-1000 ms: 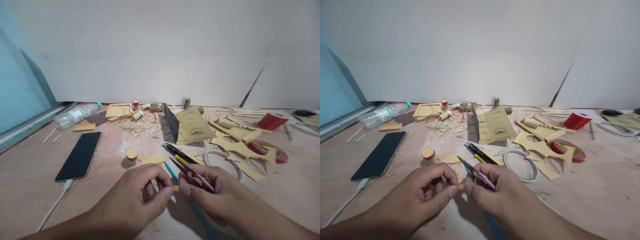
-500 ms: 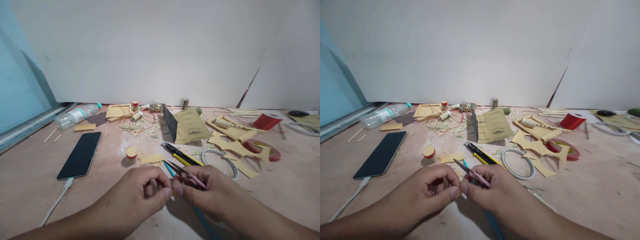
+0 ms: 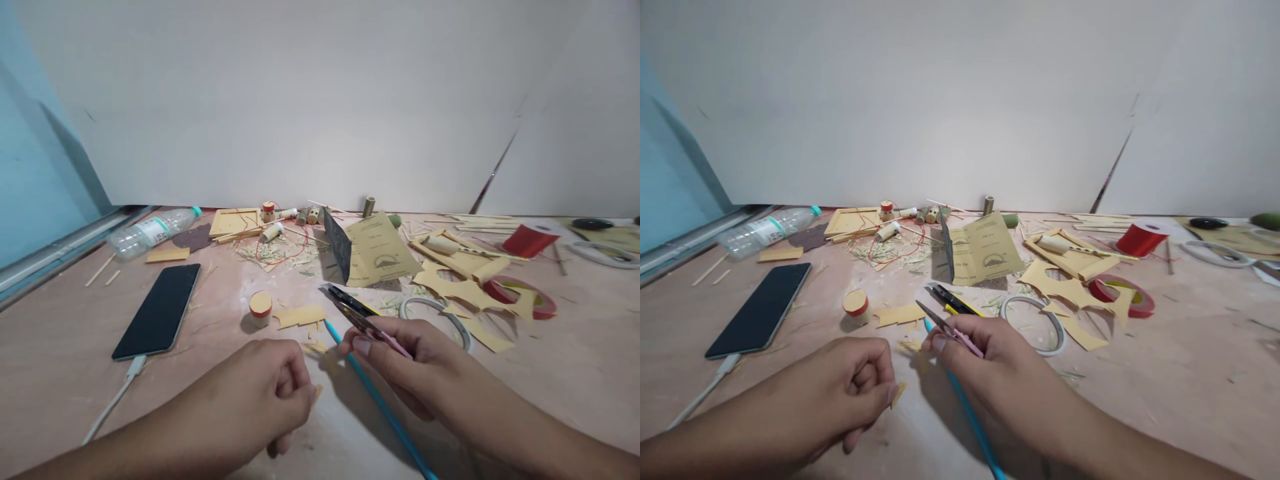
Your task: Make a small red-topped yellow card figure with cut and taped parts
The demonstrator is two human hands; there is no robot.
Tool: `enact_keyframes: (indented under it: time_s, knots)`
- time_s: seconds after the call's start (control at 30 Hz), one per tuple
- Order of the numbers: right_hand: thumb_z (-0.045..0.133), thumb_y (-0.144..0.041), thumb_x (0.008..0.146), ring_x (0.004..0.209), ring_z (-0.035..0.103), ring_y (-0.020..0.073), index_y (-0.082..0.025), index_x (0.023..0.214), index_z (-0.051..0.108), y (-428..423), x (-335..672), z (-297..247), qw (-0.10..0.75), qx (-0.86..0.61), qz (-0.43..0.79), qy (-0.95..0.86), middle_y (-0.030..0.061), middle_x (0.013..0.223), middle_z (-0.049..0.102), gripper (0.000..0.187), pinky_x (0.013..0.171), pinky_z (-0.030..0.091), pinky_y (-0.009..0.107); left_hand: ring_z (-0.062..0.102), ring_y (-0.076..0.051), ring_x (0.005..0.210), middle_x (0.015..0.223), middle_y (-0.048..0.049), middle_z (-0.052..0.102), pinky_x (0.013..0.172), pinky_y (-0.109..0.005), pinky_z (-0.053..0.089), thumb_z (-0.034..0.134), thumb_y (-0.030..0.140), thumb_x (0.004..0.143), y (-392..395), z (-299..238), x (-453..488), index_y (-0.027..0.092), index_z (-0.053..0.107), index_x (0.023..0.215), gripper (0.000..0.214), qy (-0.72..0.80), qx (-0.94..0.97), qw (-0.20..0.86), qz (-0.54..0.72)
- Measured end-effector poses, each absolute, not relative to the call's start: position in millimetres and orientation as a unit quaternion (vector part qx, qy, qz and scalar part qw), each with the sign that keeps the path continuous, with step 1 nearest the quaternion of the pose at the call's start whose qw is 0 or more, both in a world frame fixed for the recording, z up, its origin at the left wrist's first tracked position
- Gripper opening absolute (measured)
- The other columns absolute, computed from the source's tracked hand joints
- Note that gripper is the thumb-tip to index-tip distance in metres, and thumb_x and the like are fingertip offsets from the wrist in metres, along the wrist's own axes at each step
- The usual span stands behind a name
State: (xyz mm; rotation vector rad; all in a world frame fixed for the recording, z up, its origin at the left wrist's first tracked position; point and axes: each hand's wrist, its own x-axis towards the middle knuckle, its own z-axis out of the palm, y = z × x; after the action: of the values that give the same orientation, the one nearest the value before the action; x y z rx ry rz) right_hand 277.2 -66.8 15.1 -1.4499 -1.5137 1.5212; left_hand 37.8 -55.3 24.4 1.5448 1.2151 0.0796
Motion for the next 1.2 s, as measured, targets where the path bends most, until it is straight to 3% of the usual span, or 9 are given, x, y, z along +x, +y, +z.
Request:
enact_keyframes:
  time_s: [0.13, 0.27, 0.47, 0.6, 0.67, 0.8, 1.1, 1.2]
  knots:
    - [0.061, -0.056, 0.1, 0.042, 0.025, 0.0095, -0.021, 0.088, 0.066, -66.7, 280.1, 15.9, 0.271, -0.546, 0.548, -0.572, -0.0102, 0.053, 0.031, 0.037, 0.039, 0.018, 0.026, 0.054, -0.015, 0.065, 0.069, 0.005, 0.06, 0.054, -0.025, 0.032, 0.058, 0.031, 0.094, -57.5, 29.2, 39.7, 0.022, 0.06, 0.084, 0.013, 0.544, 0.706, 0.453, 0.009]
    - [0.059, -0.055, 0.102, 0.043, 0.026, 0.01, -0.022, 0.087, 0.064, -65.5, 280.0, 16.1, 0.275, -0.54, 0.544, -0.58, -0.0101, 0.053, 0.032, 0.036, 0.04, 0.018, 0.026, 0.053, -0.017, 0.066, 0.07, 0.0041, 0.057, 0.056, -0.028, 0.03, 0.059, 0.039, 0.094, -54.2, 33.6, 41.5, 0.023, 0.056, 0.079, 0.023, 0.566, 0.727, 0.388, -0.013]
    - [0.06, -0.052, 0.101, 0.043, 0.026, 0.0105, -0.023, 0.08, 0.06, -62.9, 280.6, 17.2, 0.284, -0.542, 0.52, -0.596, -0.0102, 0.052, 0.03, 0.035, 0.041, 0.019, 0.026, 0.058, -0.018, 0.072, 0.081, 0.0032, 0.062, 0.064, -0.028, 0.038, 0.053, 0.033, 0.103, -38.9, 27.2, 41.7, 0.022, 0.063, 0.114, 0.019, 0.497, 0.781, 0.362, 0.107]
    - [0.059, -0.05, 0.101, 0.045, 0.027, 0.0112, -0.024, 0.079, 0.061, -62.2, 280.9, 18.4, 0.279, -0.545, 0.509, -0.605, -0.0095, 0.054, 0.03, 0.034, 0.044, 0.021, 0.026, 0.062, -0.022, 0.088, 0.102, -0.0037, 0.067, 0.076, -0.032, 0.041, 0.057, 0.032, 0.102, -36.5, 16.4, 43.4, 0.021, 0.065, 0.115, 0.018, 0.478, 0.822, 0.288, 0.11]
    - [0.06, -0.045, 0.099, 0.051, 0.035, 0.0128, -0.023, 0.078, 0.064, -61.8, 279.7, 18.1, 0.289, -0.542, 0.481, -0.626, -0.007, 0.058, 0.039, 0.031, 0.049, 0.028, 0.026, 0.063, -0.024, 0.093, 0.107, -0.0056, 0.067, 0.077, -0.034, 0.041, 0.057, 0.03, 0.102, -37.2, 14.1, 44.5, 0.021, 0.065, 0.113, 0.017, 0.482, 0.825, 0.271, 0.113]
    - [0.063, -0.035, 0.093, 0.069, 0.049, 0.0182, -0.021, 0.081, 0.07, -61.7, 276.3, 14.2, 0.297, -0.52, 0.458, -0.657, -0.0017, 0.071, 0.057, 0.019, 0.061, 0.037, 0.027, 0.064, -0.024, 0.09, 0.1, -0.0045, 0.068, 0.074, -0.033, 0.041, 0.055, 0.026, 0.101, -36.7, 14.5, 44.8, 0.02, 0.066, 0.103, 0.012, 0.486, 0.819, 0.286, 0.11]
    - [0.058, -0.031, 0.096, 0.073, 0.052, 0.0187, -0.02, 0.088, 0.07, -63.0, 278.1, 10.5, 0.283, -0.519, 0.433, -0.681, -0.001, 0.076, 0.06, 0.018, 0.065, 0.038, 0.027, 0.062, -0.02, 0.084, 0.101, -0.0039, 0.068, 0.074, -0.031, 0.042, 0.052, 0.019, 0.099, -40.5, 16.1, 47.7, 0.02, 0.062, 0.102, 0.01, 0.488, 0.81, 0.295, 0.134]
    - [0.062, -0.032, 0.095, 0.07, 0.052, 0.018, -0.021, 0.092, 0.071, -64.1, 277.0, 10.8, 0.285, -0.521, 0.447, -0.669, -0.0018, 0.076, 0.06, 0.015, 0.063, 0.038, 0.026, 0.058, -0.019, 0.072, 0.088, -0.0003, 0.066, 0.068, -0.03, 0.039, 0.051, 0.019, 0.1, -45.2, 23.7, 50.9, 0.021, 0.061, 0.103, 0.011, 0.492, 0.807, 0.294, 0.141]
